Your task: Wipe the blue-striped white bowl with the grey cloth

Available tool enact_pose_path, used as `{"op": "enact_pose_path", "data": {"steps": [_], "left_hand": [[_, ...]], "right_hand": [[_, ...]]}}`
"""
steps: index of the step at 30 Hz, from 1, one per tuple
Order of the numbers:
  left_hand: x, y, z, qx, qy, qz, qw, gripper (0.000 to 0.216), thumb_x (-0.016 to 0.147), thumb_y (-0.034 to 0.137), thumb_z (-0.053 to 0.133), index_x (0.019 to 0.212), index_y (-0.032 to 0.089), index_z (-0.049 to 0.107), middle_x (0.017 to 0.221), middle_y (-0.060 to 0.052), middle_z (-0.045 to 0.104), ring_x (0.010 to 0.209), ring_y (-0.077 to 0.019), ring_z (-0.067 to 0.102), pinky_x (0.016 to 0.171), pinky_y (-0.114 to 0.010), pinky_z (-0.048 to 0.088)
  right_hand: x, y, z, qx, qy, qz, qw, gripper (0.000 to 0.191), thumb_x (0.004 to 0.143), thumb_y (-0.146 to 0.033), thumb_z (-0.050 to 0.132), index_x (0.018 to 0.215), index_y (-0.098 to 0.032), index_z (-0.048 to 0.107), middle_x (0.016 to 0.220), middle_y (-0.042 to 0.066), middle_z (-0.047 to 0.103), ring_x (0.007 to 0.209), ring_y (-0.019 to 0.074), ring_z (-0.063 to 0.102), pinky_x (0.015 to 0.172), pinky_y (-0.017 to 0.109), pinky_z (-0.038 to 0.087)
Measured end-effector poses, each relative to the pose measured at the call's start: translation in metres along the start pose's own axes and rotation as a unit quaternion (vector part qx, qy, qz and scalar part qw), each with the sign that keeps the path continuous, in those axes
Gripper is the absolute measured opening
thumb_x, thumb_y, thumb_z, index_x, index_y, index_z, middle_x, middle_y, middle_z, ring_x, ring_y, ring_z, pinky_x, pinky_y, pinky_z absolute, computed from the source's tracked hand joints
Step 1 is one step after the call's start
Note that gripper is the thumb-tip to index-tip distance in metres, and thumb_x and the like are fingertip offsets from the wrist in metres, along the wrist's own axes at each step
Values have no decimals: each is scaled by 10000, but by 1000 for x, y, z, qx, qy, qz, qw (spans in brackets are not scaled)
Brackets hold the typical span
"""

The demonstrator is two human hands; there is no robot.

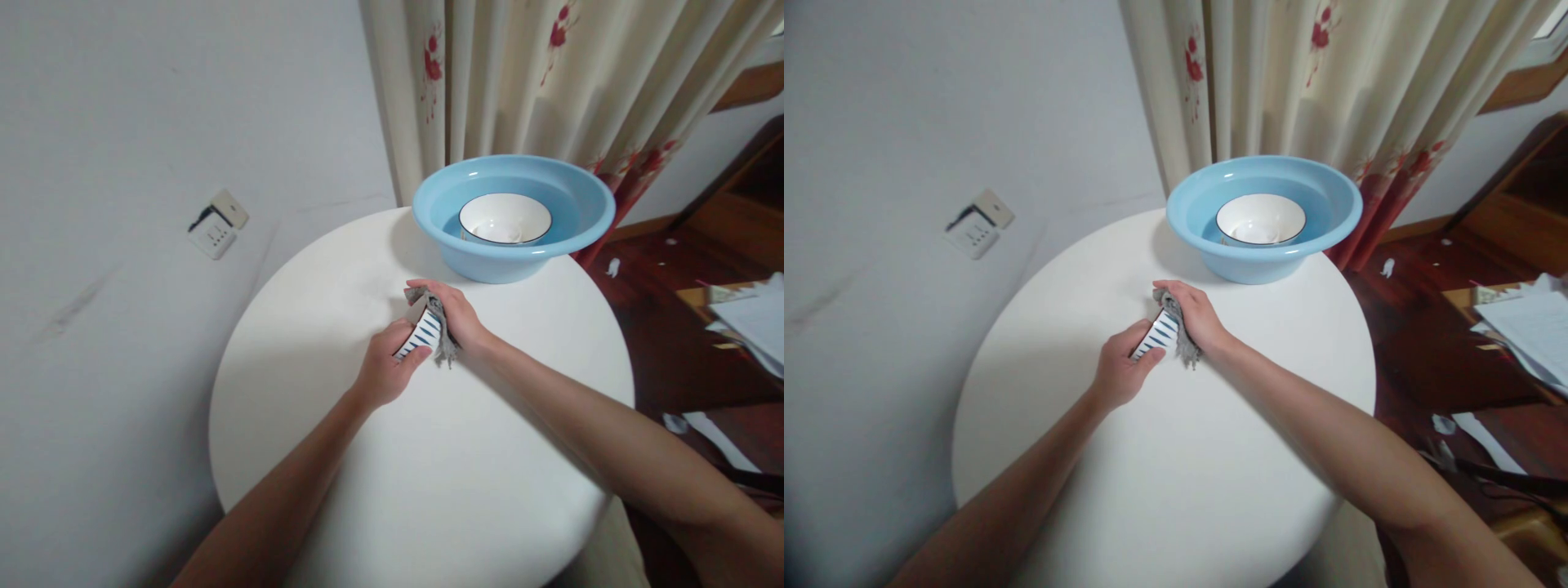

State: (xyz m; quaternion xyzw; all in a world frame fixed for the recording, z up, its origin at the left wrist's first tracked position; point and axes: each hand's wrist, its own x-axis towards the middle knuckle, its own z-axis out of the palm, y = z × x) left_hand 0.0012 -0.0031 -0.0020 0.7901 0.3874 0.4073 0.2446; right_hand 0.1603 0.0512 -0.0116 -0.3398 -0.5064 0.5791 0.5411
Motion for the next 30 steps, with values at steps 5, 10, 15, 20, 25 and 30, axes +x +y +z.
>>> {"op": "enact_pose_path", "data": {"steps": [5,10,15,20,25,30], "left_hand": [[-1,7,-3,-1,-7,69,998,293,929,404,601,742,179,608,714,-28,612,714,-168,560,740,-301,469],[-2,3,-4,-18,26,29,999,322,910,396,632,686,171,586,664,-3,549,647,-139,506,632,-270,404],[-1,-3,-2,-84,42,1,996,442,908,503,620,629,169,543,621,14,484,613,-128,461,602,-274,372],[1,11,-10,-36,21,-49,998,339,940,348,576,658,162,559,640,15,517,608,-113,458,602,-258,363],[2,14,-12,-48,36,-101,993,342,948,390,568,704,154,597,647,11,532,595,-110,441,570,-252,341],[-1,5,-9,-107,57,-142,982,438,936,514,569,683,157,577,606,18,467,582,-115,403,534,-260,291]], "right_hand": [[0,-9,-2,269,-92,285,915,446,1004,-435,357,1105,-169,700,941,87,777,826,225,735,812,388,605],[-5,-12,5,322,-66,328,886,446,1018,-397,328,1088,-141,687,882,94,781,783,226,746,724,366,617],[-7,-11,9,316,-33,308,897,372,985,-382,397,1078,-166,684,853,72,777,724,221,732,672,358,619],[-7,-8,11,310,-10,295,904,368,984,-400,397,1055,-184,686,834,54,769,719,218,723,681,363,620],[-7,1,13,270,48,223,935,347,972,-437,455,1086,-216,696,872,23,761,761,183,712,727,313,598],[-13,9,14,73,82,16,994,386,946,-499,542,1174,-245,721,1135,35,753,1067,212,684,1016,367,513]]}}
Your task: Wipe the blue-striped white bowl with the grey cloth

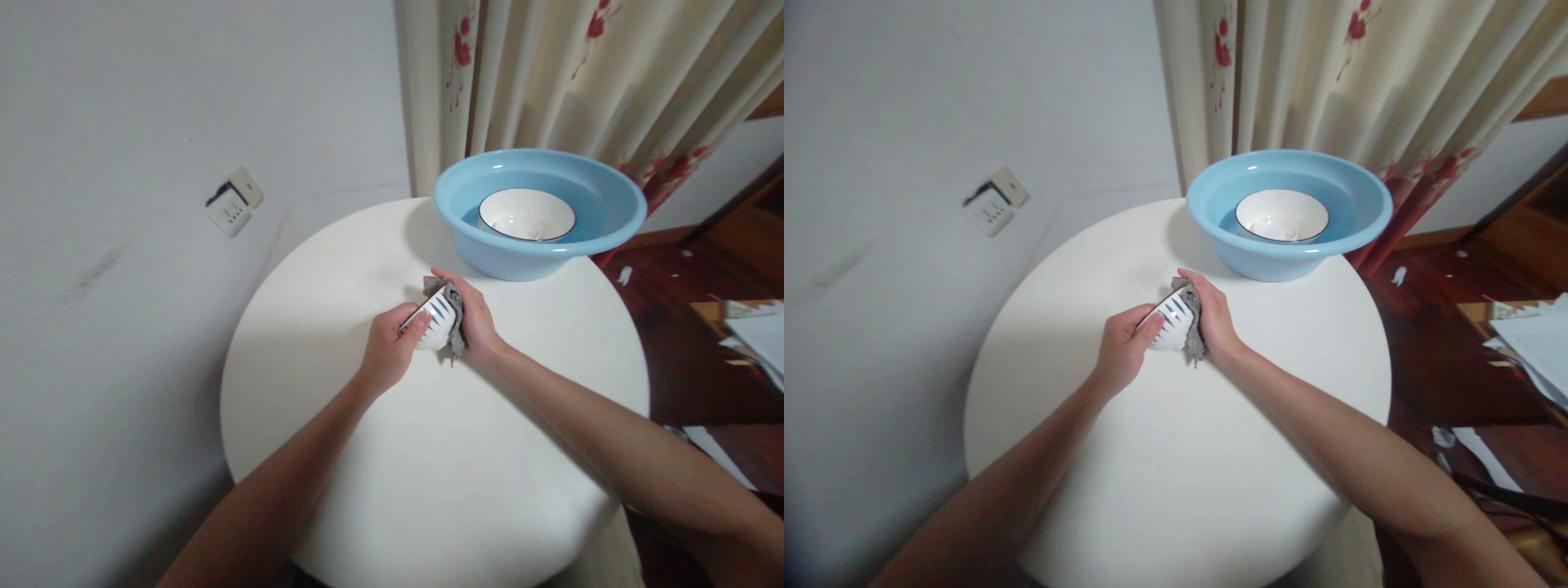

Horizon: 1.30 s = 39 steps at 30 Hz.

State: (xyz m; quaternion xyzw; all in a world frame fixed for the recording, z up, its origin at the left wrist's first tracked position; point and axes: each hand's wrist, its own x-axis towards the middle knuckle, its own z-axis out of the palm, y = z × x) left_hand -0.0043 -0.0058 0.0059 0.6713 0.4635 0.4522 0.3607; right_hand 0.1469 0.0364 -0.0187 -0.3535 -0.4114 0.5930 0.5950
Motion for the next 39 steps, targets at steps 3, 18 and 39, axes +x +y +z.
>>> {"op": "enact_pose_path", "data": {"steps": [3,18,39], "left_hand": [[1,-3,0,-41,16,-14,999,482,910,557,590,632,170,519,580,26,417,563,-110,361,516,-264,264],[6,-20,1,-225,119,-45,966,447,874,532,670,663,174,508,617,28,420,574,-100,347,533,-250,294],[-1,-13,9,-99,118,5,988,489,918,529,604,610,189,434,570,39,359,549,-105,304,512,-262,260]], "right_hand": [[-8,-2,-2,-137,-36,-135,981,434,989,-528,502,1275,-261,691,1325,54,689,1250,240,610,1157,421,395],[-12,-24,-7,-224,-203,-260,917,634,935,-618,575,1489,-311,533,1566,25,504,1514,282,370,1281,494,221],[-16,-6,-1,-262,-120,-256,923,463,1036,-505,442,1453,-346,565,1571,14,495,1476,227,413,1263,460,251]]}}
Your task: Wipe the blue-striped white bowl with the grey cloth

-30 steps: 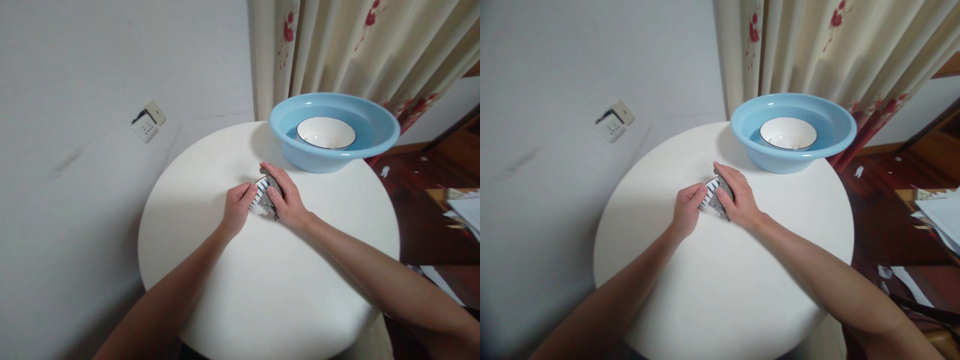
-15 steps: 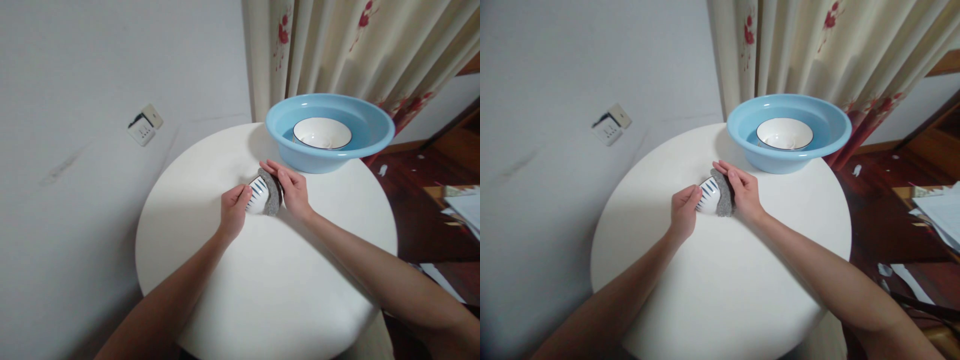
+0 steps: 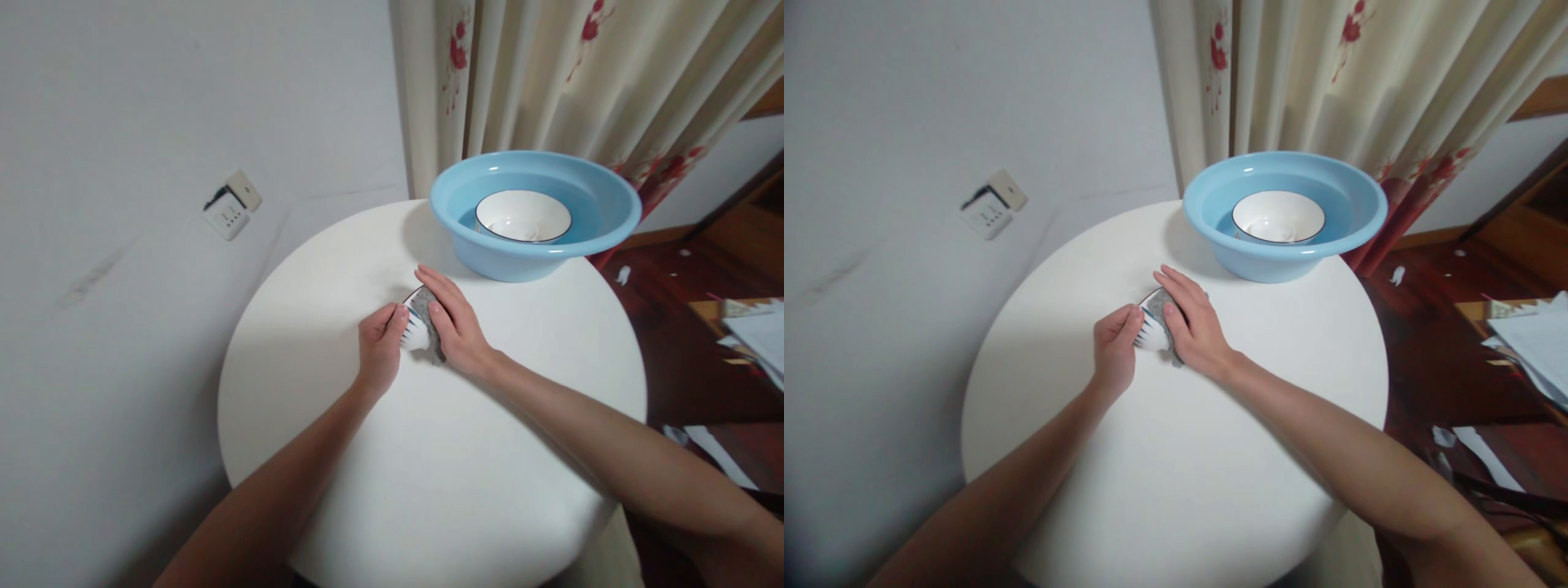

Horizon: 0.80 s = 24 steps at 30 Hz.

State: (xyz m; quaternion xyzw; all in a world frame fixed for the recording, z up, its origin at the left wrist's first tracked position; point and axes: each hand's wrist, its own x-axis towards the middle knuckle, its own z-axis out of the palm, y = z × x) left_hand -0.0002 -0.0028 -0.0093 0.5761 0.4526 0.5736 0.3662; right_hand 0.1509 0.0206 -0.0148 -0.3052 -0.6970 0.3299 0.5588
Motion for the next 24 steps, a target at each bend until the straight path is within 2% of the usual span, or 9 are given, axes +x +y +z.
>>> {"op": "enact_pose_path", "data": {"steps": [5,9,12,15,18,20,22,24], "left_hand": [[-2,2,1,5,-18,-9,1000,507,911,553,607,602,186,443,569,33,379,550,-104,324,514,-266,263],[-2,2,0,10,-35,-15,999,503,912,554,600,605,186,447,564,33,383,545,-105,330,513,-267,263],[-2,2,-1,6,-46,-12,999,480,910,549,604,620,180,503,570,28,416,545,-108,343,511,-268,273],[-3,-1,-2,-13,-57,-4,998,487,909,542,611,608,181,484,577,27,395,546,-107,326,511,-271,264],[-5,-5,-3,-48,-70,18,996,496,913,528,612,598,184,446,605,22,369,568,-112,329,529,-279,269],[-5,-6,-4,-52,-71,29,996,504,911,535,611,592,184,442,618,17,368,583,-117,347,545,-284,290],[-5,-4,-4,-26,-72,32,997,523,900,567,611,585,184,445,608,17,366,580,-117,345,542,-283,291],[-3,1,-3,17,-74,22,997,537,884,601,616,587,182,462,584,21,371,562,-111,327,520,-277,265]], "right_hand": [[-1,-3,2,-3,31,22,999,466,1056,-536,358,1376,-349,641,1539,22,526,1455,230,443,1243,480,285],[2,2,4,24,48,41,998,484,1031,-551,434,1421,-319,603,1561,33,508,1469,222,428,1255,451,264],[7,8,4,74,59,90,991,509,1008,-561,469,1412,-285,607,1514,49,562,1411,222,500,1241,427,291],[12,13,4,165,75,179,967,486,978,-560,489,1304,-252,677,1360,63,682,1265,229,618,1171,422,395],[15,13,5,280,91,288,911,456,935,-559,521,1213,-249,707,1233,61,741,1093,229,697,1032,404,519],[15,10,6,321,101,321,885,447,915,-559,539,1189,-250,709,1223,59,744,1037,222,710,962,376,553],[15,7,7,320,114,314,887,443,908,-549,545,1176,-239,714,1214,63,746,1035,219,708,960,362,547],[13,5,7,290,126,287,904,440,920,-530,525,1167,-223,720,1192,73,752,1057,228,700,995,374,524]]}}
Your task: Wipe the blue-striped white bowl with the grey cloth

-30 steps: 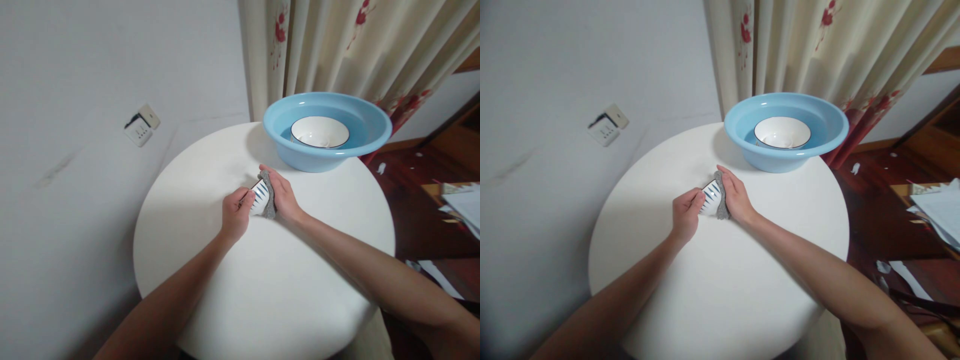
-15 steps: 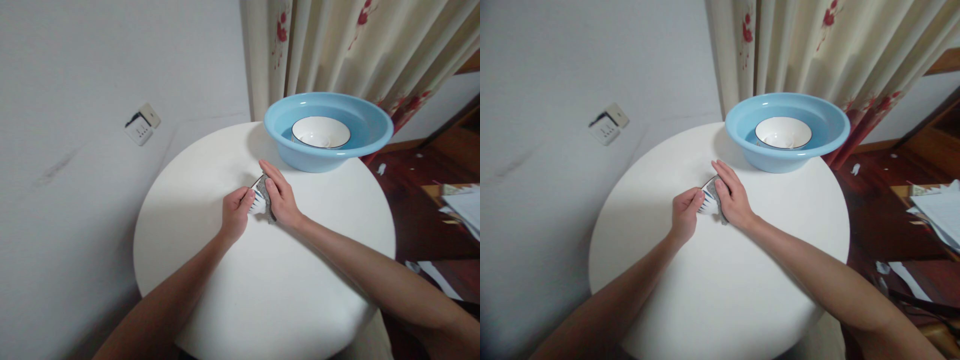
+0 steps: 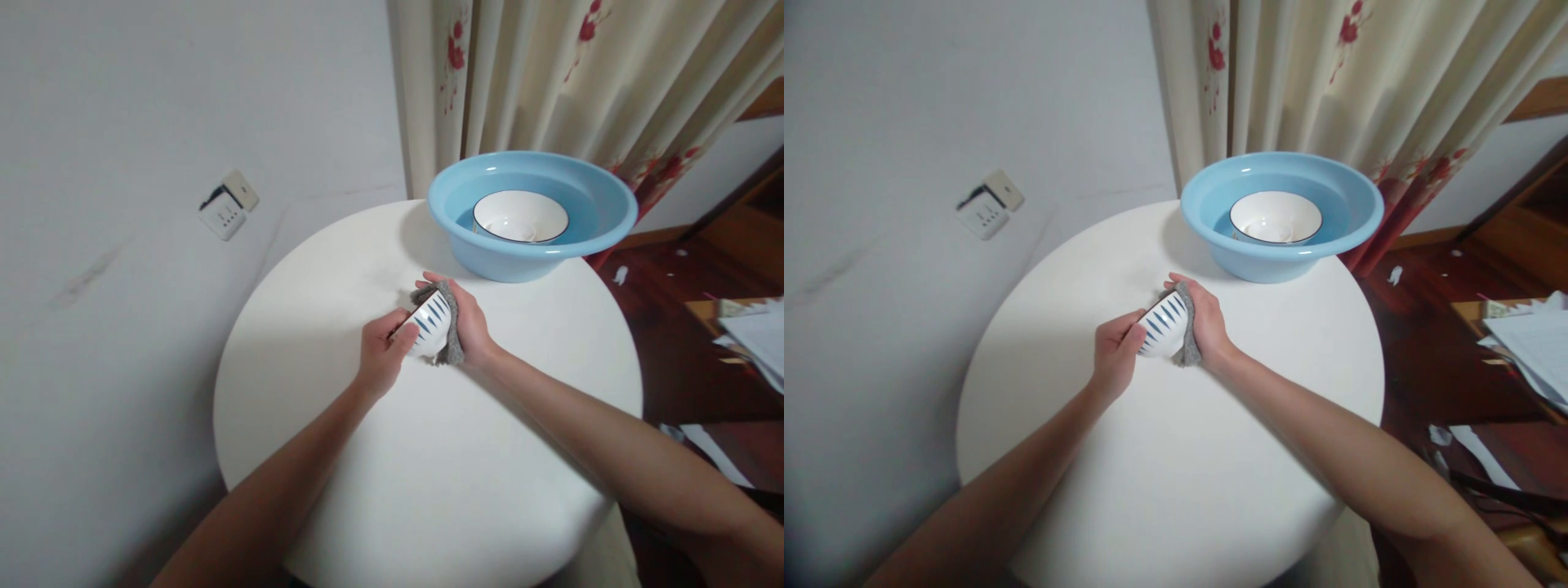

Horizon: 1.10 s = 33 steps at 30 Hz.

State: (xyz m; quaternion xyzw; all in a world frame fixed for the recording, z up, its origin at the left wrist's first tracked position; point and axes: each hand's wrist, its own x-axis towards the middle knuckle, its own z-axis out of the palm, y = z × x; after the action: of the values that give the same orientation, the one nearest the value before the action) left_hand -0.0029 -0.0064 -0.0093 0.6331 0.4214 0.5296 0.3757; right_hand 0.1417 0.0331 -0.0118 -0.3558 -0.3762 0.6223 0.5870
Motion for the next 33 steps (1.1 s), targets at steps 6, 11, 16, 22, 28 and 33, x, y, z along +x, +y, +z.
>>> {"op": "enact_pose_path", "data": {"steps": [6,11,16,22,28,33], "left_hand": [[3,8,1,20,-17,-36,999,508,902,562,609,602,171,487,576,21,394,564,-106,353,517,-266,262],[2,3,3,10,-5,-30,999,521,911,514,618,577,179,401,575,38,323,567,-94,290,527,-263,234],[1,-1,7,11,18,-40,999,524,904,496,635,566,177,394,567,41,306,562,-91,271,523,-263,216],[-3,-9,5,-31,26,-23,999,516,884,502,672,556,161,467,585,24,370,568,-95,328,526,-260,258],[-1,-11,4,-139,34,0,990,546,820,581,707,538,167,489,564,8,402,544,-108,372,509,-268,329],[5,-14,-1,-119,4,-7,993,483,851,579,684,635,157,595,602,-14,507,557,-120,449,505,-262,363]], "right_hand": [[-9,-1,-4,-188,-12,-173,967,419,1004,-460,453,1262,-230,690,1310,86,695,1193,242,640,1107,432,441],[-15,3,-8,-315,-57,-327,889,384,1023,-403,478,1355,-284,630,1432,79,616,1350,242,536,1173,471,386],[-10,7,-8,-298,-48,-307,902,354,1008,-411,502,1294,-288,670,1383,76,649,1321,246,565,1155,465,407],[-2,4,-2,-130,7,-133,983,367,933,-475,549,1092,-213,753,1145,59,754,1080,228,671,1045,395,479],[1,-1,4,178,-34,189,965,321,866,-483,540,954,-218,700,890,37,768,812,230,713,749,386,602],[2,-3,3,227,-31,228,946,246,846,-486,581,859,-243,622,700,3,713,669,228,698,635,387,606]]}}
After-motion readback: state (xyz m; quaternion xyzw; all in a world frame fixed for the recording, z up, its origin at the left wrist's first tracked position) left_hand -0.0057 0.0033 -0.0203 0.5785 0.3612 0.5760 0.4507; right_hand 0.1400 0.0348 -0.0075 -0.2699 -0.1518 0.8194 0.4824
